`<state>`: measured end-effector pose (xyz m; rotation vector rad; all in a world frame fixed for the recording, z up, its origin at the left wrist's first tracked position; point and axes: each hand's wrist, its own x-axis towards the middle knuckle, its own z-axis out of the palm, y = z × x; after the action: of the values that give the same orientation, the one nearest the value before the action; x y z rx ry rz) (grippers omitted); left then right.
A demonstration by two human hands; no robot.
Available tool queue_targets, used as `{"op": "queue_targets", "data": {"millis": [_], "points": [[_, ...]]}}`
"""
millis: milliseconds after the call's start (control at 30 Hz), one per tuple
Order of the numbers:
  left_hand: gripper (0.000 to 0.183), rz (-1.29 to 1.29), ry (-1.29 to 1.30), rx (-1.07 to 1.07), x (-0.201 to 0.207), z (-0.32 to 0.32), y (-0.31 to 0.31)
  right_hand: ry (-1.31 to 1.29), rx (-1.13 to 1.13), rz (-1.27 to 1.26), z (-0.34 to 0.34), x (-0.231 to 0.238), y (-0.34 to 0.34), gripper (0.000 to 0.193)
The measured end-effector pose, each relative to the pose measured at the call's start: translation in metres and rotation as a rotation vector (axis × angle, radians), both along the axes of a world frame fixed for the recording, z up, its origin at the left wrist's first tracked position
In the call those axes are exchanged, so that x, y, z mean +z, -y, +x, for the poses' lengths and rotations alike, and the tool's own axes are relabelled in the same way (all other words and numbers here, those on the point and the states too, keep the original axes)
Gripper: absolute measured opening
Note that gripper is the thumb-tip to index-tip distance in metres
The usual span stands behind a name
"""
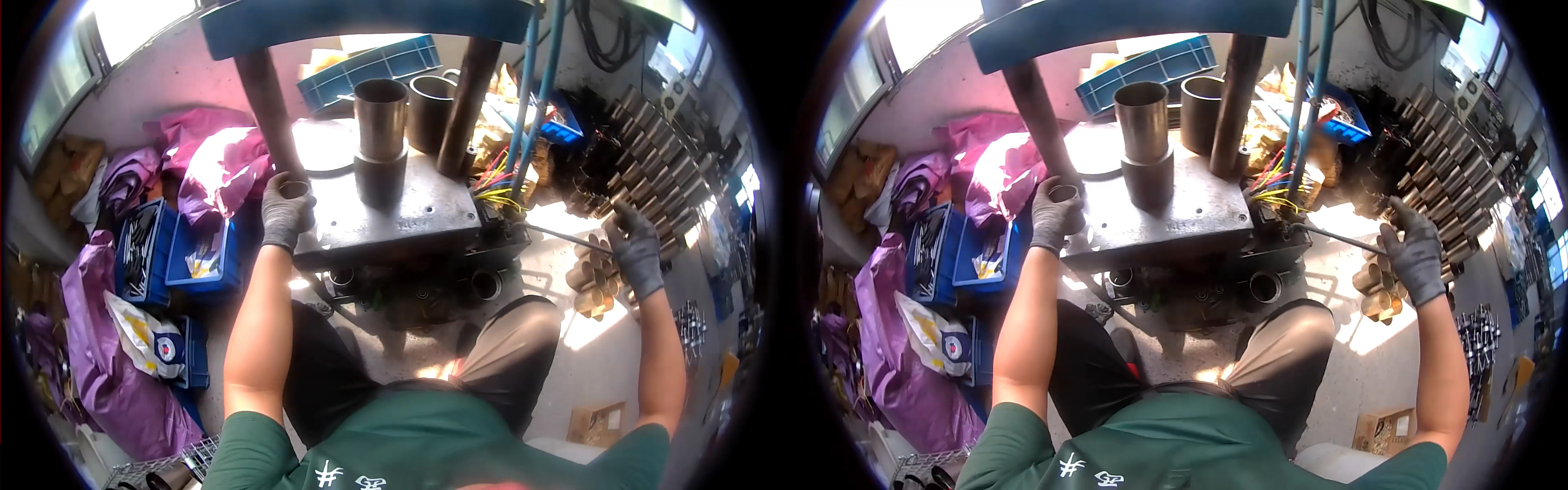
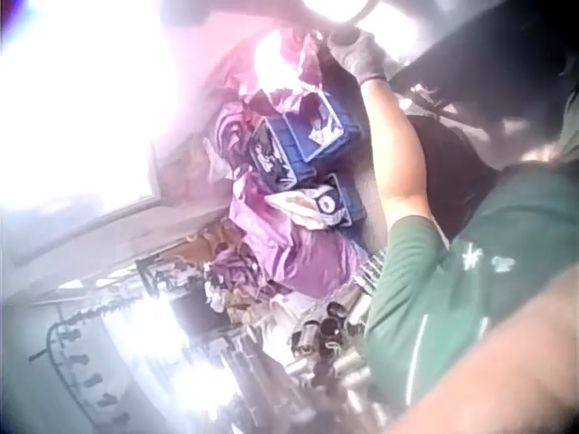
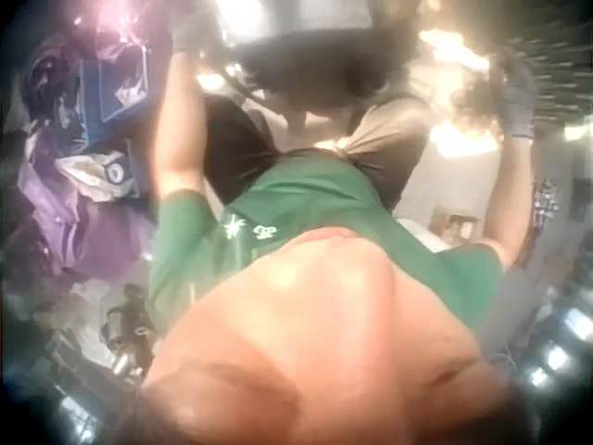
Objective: The person disassembles motor assemblies by placing each housing into a press machine, operating the lever to press out the inner stator core, and sorting the separated parts into containers by hand.
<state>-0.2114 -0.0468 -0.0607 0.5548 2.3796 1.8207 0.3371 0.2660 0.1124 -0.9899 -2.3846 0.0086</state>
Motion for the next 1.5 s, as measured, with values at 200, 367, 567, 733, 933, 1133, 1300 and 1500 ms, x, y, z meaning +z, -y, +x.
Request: {"op": "queue_targets", "data": {"millis": [200, 367, 567, 733, 933, 1133, 1300, 1500], "points": [[0.062, -0.274, -0.103, 0.046, 0.017, 0.016, 0.001, 0.517, -0.041, 0.339, -0.002, -0.001, 0.069, 0.042], [0.066, -0.478, -0.205, 0.078, 0.035, 0.03, -0.003, 0.14, 0.446, -0.013, -0.105, 0.014, 0.111, 0.04], [0.053, -0.047, -0.726, 0.2, 0.029, 0.057, -0.034, -0.289, 0.614, -0.442, -0.291, 0.0, 0.092, 0.061], [0.049, 0.136, -0.388, -0.022, 0.04, 0.073, -0.07, -0.192, 0.609, -0.289, -0.402, -0.007, 0.046, 0.088], [0.051, 0.058, -0.162, -0.125, 0.059, 0.086, -0.074, -0.225, 0.733, -0.43, -0.44, -0.022, -0.007, 0.122], [0.034, 0.066, -0.153, -0.103, 0.062, 0.082, -0.074, -0.369, 0.862, -0.535, -0.437, -0.021, 0.003, 0.102], [0.049, -0.003, -0.097, -0.185, 0.059, 0.078, -0.073, -0.705, 1.238, -1.064, -0.425, 0.014, 0.041, 0.066], [0.056, 0.652, 0.042, -0.327, 0.054, 0.097, -0.065, -0.866, 0.909, -1.495, -0.353, -0.003, 0.079, 0.052]]}}
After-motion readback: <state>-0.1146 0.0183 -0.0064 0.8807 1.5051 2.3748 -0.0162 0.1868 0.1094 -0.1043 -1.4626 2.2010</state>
